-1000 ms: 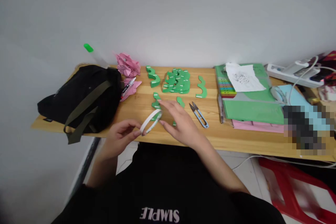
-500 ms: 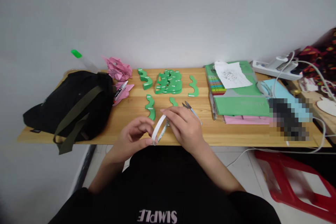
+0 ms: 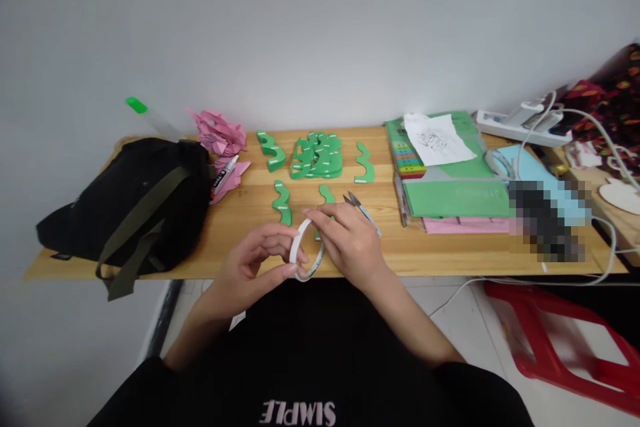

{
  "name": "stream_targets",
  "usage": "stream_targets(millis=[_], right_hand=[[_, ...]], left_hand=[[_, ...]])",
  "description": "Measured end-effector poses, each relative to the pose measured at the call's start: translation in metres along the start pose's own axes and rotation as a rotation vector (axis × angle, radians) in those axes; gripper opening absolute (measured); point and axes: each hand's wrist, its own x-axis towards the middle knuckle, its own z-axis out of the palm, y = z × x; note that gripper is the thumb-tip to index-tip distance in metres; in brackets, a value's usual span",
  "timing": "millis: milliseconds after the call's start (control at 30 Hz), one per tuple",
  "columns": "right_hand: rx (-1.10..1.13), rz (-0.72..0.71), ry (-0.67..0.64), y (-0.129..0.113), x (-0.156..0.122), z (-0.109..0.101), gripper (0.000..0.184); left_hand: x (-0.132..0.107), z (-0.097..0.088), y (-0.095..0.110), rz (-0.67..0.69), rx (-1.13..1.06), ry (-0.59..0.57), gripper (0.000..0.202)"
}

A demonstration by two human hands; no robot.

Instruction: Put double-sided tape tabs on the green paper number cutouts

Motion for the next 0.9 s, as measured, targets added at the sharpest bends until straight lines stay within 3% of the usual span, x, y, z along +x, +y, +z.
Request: stream_targets(millis=[67,200,267,367,467,533,667,767,833,900], right_hand=[[0.031,0.060,-0.059,0.003,-0.001,0.004,0.028],[0.157,0.190,-0.317,0.021,-0.008,0.005,0.030],[0.040,0.363,-0.400,0.035,-0.014,0.002,0.032],[-0.320,0.660,-0.531,0.051,-0.021,-0.003,0.036],[-0.481,0.779,-0.703,0.053,-0.023,-0.004,0.037],[-0.523,0.840,-0.750,0.051,-0.022,-0.002,0.033],[-0.488,0.950,-0.701,0.055,-0.022,-0.004,0.022],[-0.373,0.943,-0.672,0.064,-0.020,-0.017,0.024],[-0.122,0.954,-0.529,0.068,-0.014,-0.029,0.023],[0.181,0.993,-0.280,0.066,-0.004,-0.041,0.022]], left_hand=[[0.001,0.000,-0.001,-0.019,-0.064,-0.014,0.027],[0.000,-0.001,-0.003,-0.150,-0.274,-0.027,0.027],[0.003,-0.003,-0.004,-0.214,-0.369,0.021,0.030],[0.013,-0.007,-0.004,-0.270,-0.423,0.137,0.039],[0.026,-0.009,-0.001,-0.314,-0.397,0.199,0.047],[0.035,-0.009,0.001,-0.338,-0.374,0.198,0.050],[0.046,-0.011,0.004,-0.352,-0.342,0.153,0.048],[0.052,-0.013,0.005,-0.363,-0.324,0.139,0.047],[0.056,-0.014,0.006,-0.362,-0.321,0.130,0.047],[0.061,-0.014,0.007,-0.362,-0.322,0.101,0.048]])
